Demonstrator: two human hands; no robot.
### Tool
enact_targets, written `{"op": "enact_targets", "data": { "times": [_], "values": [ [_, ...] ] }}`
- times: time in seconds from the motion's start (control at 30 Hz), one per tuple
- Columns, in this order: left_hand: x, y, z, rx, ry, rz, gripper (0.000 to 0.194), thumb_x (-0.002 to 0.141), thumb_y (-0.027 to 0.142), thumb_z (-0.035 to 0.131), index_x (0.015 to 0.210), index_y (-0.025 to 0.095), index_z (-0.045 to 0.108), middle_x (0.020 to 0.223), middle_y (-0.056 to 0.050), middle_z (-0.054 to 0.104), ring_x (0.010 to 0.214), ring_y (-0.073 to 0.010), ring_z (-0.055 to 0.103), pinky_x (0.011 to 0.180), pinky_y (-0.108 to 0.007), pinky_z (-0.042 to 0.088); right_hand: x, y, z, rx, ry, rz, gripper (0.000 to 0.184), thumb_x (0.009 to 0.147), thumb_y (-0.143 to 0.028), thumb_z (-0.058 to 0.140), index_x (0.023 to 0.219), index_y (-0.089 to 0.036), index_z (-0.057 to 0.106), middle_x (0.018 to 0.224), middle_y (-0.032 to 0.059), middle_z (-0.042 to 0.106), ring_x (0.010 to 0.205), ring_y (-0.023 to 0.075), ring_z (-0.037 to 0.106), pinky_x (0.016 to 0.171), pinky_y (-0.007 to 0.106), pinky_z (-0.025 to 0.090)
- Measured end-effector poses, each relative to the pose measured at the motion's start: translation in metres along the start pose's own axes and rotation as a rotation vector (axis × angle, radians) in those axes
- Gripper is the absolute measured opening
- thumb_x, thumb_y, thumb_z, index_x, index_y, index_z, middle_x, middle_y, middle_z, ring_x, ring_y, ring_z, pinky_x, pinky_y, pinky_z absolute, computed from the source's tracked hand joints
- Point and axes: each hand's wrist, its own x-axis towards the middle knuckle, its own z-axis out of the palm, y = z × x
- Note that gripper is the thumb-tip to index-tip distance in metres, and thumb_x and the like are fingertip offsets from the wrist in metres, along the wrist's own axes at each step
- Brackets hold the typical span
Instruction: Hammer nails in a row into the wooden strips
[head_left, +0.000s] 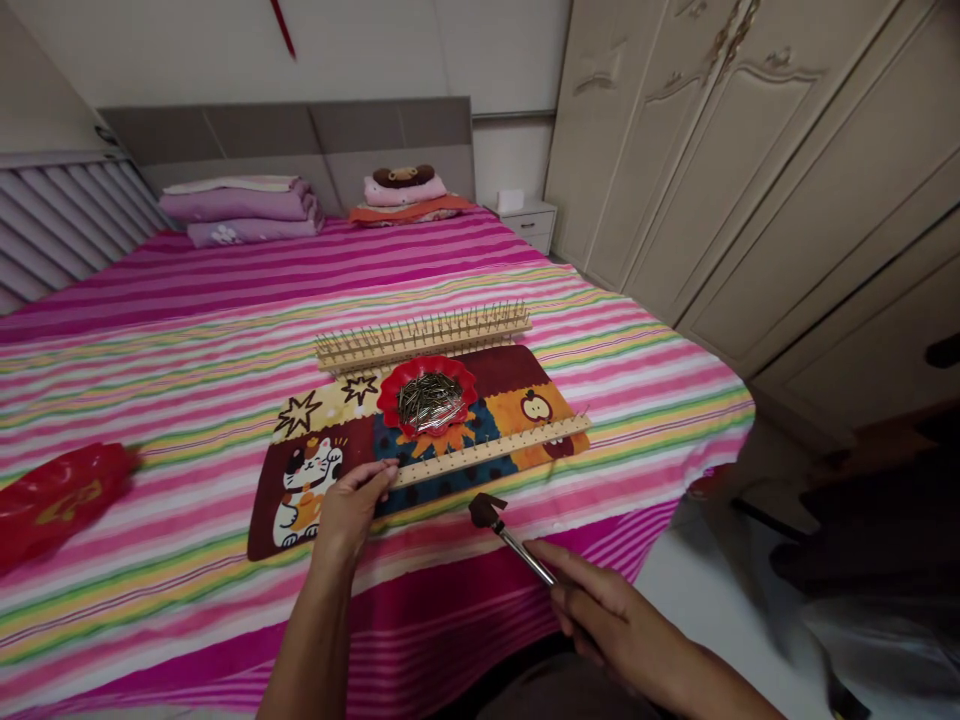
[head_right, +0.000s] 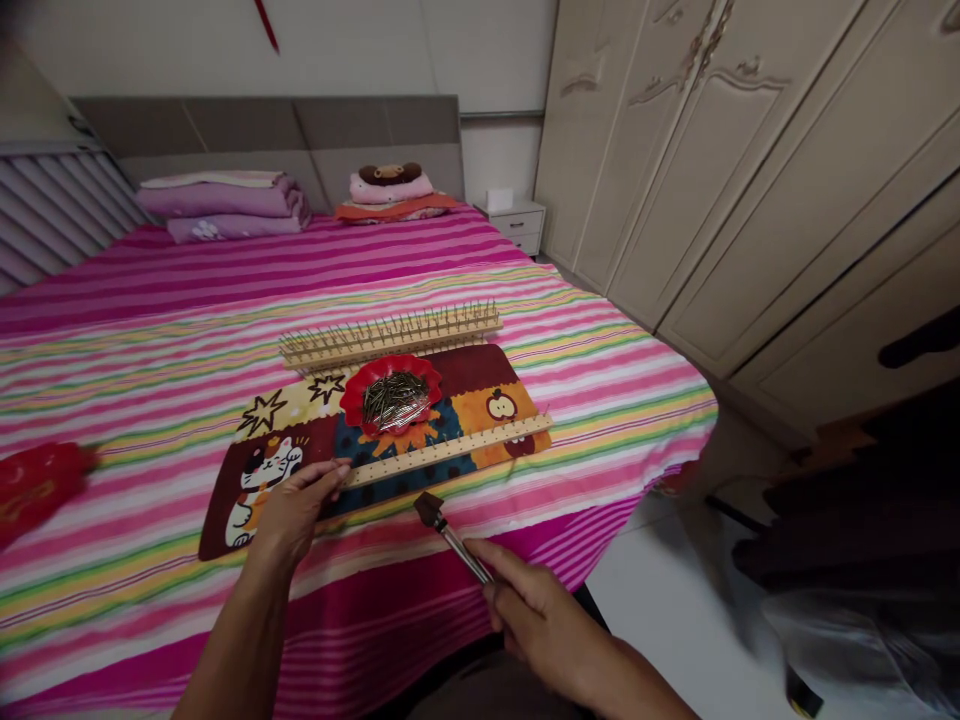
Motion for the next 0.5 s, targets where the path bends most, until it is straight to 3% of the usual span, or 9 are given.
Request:
{"op": "enact_targets", "data": {
  "times": [0.17,0.33,0.5],
  "values": [
    [0.008,-0.008,0.015,-0.013,0.041,0.04,0.046,0.039,0.043,0.079,0.075,0.015,0.068,0.063,0.0,0.065,0.058,-0.0113,0.055,0.049,-0.021,0.043,-0.001,-0.005,0.001,0.012,-0.007,0.027,0.063,0.087,-0.049,0.048,0.144,-0.023,0.04,0.065,-0.0046,0.045,0.049,0.0081,0.036,0.045,0.021,0.025],
    [0.013,-0.018,0.018,0.117,0.071,0.094,0.038,0.048,0.045,0.073,0.072,0.016,0.066,0.067,-0.002,0.067,0.057,-0.0114,0.056,0.045,-0.019,0.039,0.0,-0.007,0.001,0.006,-0.006,0.041,0.065,0.085,-0.052,0.048,0.143,-0.023,0.041,0.065,-0.0049,0.045,0.048,0.0079,0.035,0.046,0.022,0.024],
    [0.012,-0.019,0.02,0.278,0.08,0.138,0.026,0.055,0.041,0.068,0.069,0.019,0.066,0.071,0.0,0.07,0.067,-0.0132,0.061,0.065,-0.024,0.047,0.002,-0.001,-0.001,0.0,-0.008,0.038,0.063,0.086,-0.051,0.049,0.142,-0.02,0.042,0.062,-0.0059,0.042,0.049,0.0082,0.034,0.047,0.022,0.024]
  ]
}}
